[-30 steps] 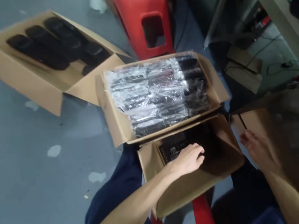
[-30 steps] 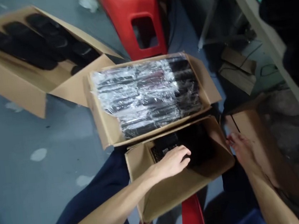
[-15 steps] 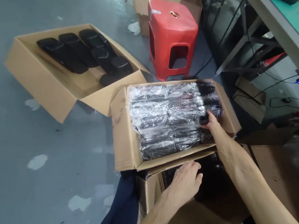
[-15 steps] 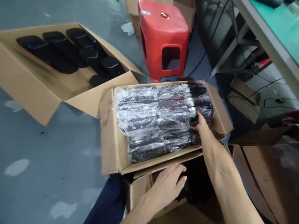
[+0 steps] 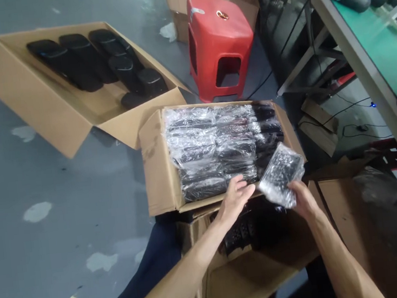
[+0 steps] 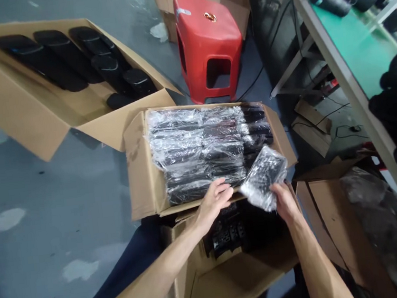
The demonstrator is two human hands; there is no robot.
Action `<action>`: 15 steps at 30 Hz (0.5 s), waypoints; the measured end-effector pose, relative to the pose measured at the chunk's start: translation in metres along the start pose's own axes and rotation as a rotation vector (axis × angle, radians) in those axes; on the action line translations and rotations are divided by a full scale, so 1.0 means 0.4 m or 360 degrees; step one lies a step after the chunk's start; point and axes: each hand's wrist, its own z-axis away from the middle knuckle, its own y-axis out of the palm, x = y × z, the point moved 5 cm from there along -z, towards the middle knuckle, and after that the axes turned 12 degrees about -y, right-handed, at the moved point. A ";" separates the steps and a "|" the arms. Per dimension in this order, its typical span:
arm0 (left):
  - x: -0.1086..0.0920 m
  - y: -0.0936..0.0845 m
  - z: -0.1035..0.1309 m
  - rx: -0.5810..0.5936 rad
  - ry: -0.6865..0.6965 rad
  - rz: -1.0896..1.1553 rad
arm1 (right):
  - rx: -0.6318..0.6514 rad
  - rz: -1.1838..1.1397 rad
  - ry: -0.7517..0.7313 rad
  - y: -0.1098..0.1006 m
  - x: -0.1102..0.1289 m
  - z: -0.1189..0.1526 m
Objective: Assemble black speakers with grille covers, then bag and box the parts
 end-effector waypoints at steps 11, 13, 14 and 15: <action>0.147 0.135 0.055 0.0330 -0.0014 -0.0580 | -0.0416 0.0243 -0.0097 -0.205 -0.023 0.404; 0.169 0.156 0.064 0.0457 -0.0065 -0.0597 | -0.0317 -0.0074 -0.0105 -0.211 0.000 0.424; 0.183 0.166 0.067 0.0495 -0.0125 -0.0562 | -0.0274 -0.0164 -0.0121 -0.217 0.007 0.428; 0.199 0.177 0.070 0.0530 -0.0199 -0.0499 | -0.0265 -0.0209 -0.0154 -0.228 0.009 0.428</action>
